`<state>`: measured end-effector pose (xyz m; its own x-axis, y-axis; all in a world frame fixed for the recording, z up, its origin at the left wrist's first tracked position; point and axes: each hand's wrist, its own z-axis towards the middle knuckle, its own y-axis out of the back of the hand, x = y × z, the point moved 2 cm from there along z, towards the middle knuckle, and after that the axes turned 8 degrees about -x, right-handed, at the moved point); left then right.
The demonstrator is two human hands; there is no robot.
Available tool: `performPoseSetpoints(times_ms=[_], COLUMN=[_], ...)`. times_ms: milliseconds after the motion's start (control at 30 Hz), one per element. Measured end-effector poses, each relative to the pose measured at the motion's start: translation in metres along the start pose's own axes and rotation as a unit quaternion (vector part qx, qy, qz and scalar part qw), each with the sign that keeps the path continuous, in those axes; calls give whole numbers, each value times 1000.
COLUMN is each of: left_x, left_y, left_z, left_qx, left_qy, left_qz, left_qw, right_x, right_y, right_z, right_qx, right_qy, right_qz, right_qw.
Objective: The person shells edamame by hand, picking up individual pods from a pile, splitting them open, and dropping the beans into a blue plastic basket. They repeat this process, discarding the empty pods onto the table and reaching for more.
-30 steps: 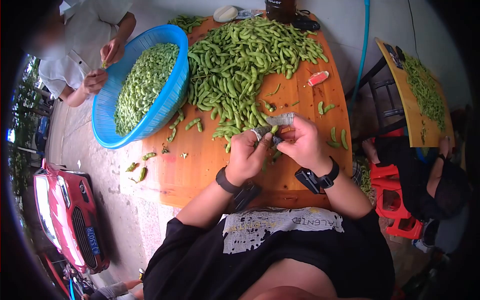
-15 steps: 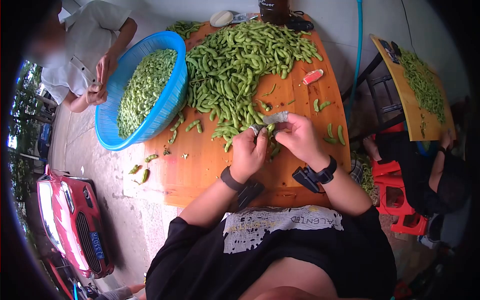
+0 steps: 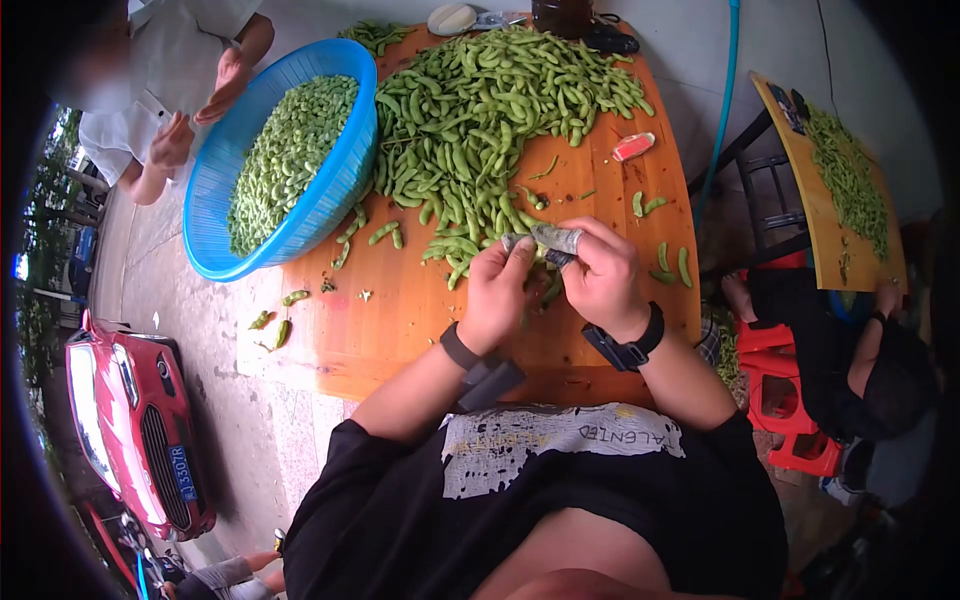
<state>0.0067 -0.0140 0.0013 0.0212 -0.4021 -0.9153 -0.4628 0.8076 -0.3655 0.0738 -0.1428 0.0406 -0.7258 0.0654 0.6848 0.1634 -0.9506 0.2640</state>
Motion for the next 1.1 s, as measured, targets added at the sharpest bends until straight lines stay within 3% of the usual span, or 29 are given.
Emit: performPoseSetpoints(times_ms=[33, 67, 200, 367, 433, 567, 700, 767, 800, 867, 900, 933, 1000, 1033, 1067, 1100], left_x=[-1, 3, 2, 0, -3, 2, 8, 7, 4, -27, -49, -80, -130, -158, -194, -214], left_y=[-2, 0, -4, -2, -7, -8, -12, -10, -7, 0, 4, 12, 50, 64, 61, 72], left_z=[0, 2, -1, 1, -2, -5, -6, -8, -7, -8, -10, -10, 14, 24, 27, 47], left_qx=[9, 23, 62, 36, 35, 30, 20, 73, 96, 109, 122, 84, -7, -28, -106, -161], left_qy=[96, 132, 176, 134, 91, -48, 13, 183, 238, 232, 226, 105, -151, -282, -316, -448], left_qz=[-87, -105, -167, -103, -74, 60, 6, -73, -91, -67, -42, 51, 193, 217, 280, 432], left_qw=[991, 985, 968, 985, 993, 997, 1000, 978, 962, 964, 966, 990, 969, 934, 900, 766], right_x=[-1, 1, -12, -2, -3, -4, -12, 0, 5, 6, 6, 1, -4, -5, -7, -23], right_y=[1, 3, 0, -6, -4, -1, 2, 13, 20, 44, 61, 80, 90, 89, 78, 58], right_z=[1, 3, 0, -2, -5, -3, -4, 7, 14, 26, 33, 36, 39, 40, 38, 26], right_qx=[-3, -4, -14, 2, 28, 46, 24, -37, -55, -60, -5, 56, 129, 139, 178, 189], right_qy=[22, -25, -68, 1, -209, -294, -270, -120, -99, -65, -69, -38, 14, 34, 33, 2], right_qz=[-16, 30, 10, -41, 87, 118, 54, -51, -65, -107, -184, -257, -319, -312, -276, -213], right_qw=[1000, 999, 998, 999, 974, 947, 961, 991, 991, 990, 981, 964, 939, 939, 944, 959])
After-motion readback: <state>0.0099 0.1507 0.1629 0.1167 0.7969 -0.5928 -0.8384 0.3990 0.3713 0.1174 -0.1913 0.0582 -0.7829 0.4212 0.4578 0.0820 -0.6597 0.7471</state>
